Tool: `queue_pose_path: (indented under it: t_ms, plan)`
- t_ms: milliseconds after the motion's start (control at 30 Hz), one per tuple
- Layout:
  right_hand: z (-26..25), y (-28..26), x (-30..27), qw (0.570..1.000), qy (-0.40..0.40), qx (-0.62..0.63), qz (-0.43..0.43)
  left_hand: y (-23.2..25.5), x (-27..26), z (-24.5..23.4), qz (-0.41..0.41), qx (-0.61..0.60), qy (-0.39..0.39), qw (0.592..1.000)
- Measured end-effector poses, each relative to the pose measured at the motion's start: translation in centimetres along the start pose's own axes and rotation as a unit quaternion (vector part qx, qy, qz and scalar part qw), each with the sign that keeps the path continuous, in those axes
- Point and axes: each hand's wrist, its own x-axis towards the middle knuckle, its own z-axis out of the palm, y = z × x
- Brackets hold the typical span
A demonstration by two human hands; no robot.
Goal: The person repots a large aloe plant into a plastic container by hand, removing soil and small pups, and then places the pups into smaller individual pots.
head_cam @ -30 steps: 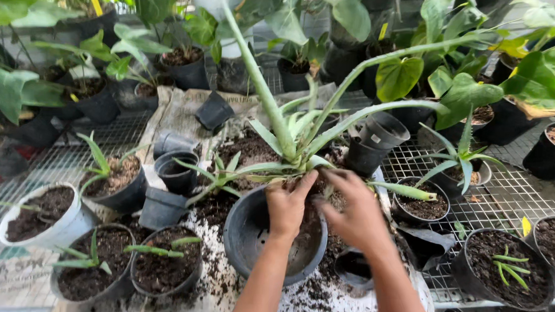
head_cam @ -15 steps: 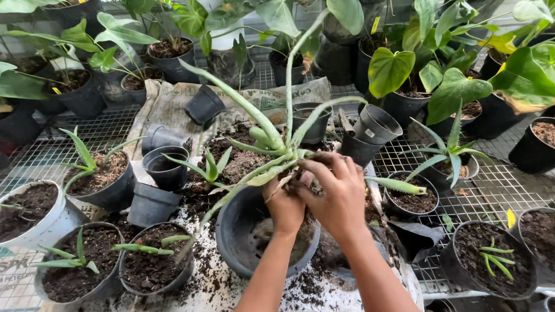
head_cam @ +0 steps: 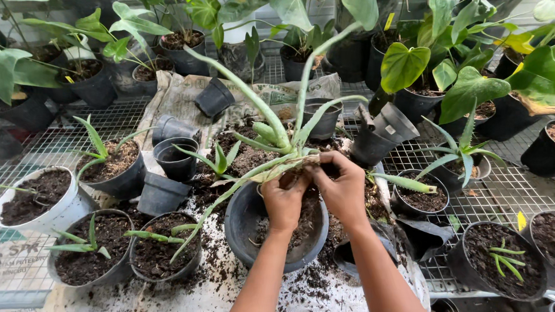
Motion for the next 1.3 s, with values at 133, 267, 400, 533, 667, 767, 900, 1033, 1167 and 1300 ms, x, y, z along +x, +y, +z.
queue_pose_path:
  t_ms: [133,267,400,533,667,767,900,1033,1167,1300]
  plan:
    - [-0.3,-0.2,0.0,0.989,-0.021,0.113,0.095,0.5,-0.2,0.4,-0.016,-0.045,0.0,0.999]
    - [0.5,4.2,-0.6,0.952,-0.013,0.258,0.166,0.8,-0.5,0.2,-0.02,-0.101,-0.005,0.995]
    - [1.2,2.8,-1.3,0.912,0.03,0.336,0.233,2.7,-0.6,0.0,-0.019,-0.11,0.004,0.994]
    - [-0.2,1.6,-1.2,0.942,0.005,0.272,0.199,3.2,-0.7,-0.2,-0.018,-0.132,-0.019,0.991]
    - [-1.0,2.0,-1.6,0.985,-0.07,0.034,-0.155,1.3,-0.6,-0.6,-0.062,-0.145,-0.035,0.987]
    - [-1.7,4.3,-2.9,0.968,-0.043,-0.045,-0.241,-1.1,-0.5,-1.4,-0.082,-0.129,-0.072,0.986]
    - [-2.0,3.6,-2.7,0.978,-0.046,-0.012,-0.204,-1.7,-1.1,-1.3,-0.128,-0.139,-0.056,0.98]
    - [-3.0,-0.3,-1.2,0.984,-0.053,0.019,-0.168,-1.4,-0.9,-1.4,-0.095,-0.174,-0.108,0.974]
    - [-3.1,0.3,-1.1,0.97,-0.022,-0.04,-0.239,-0.5,-0.8,-1.8,-0.115,-0.191,-0.124,0.967]
    - [-2.5,1.7,-1.9,0.958,0.014,-0.088,-0.271,-1.6,-0.7,-2.7,-0.114,-0.169,-0.139,0.969]
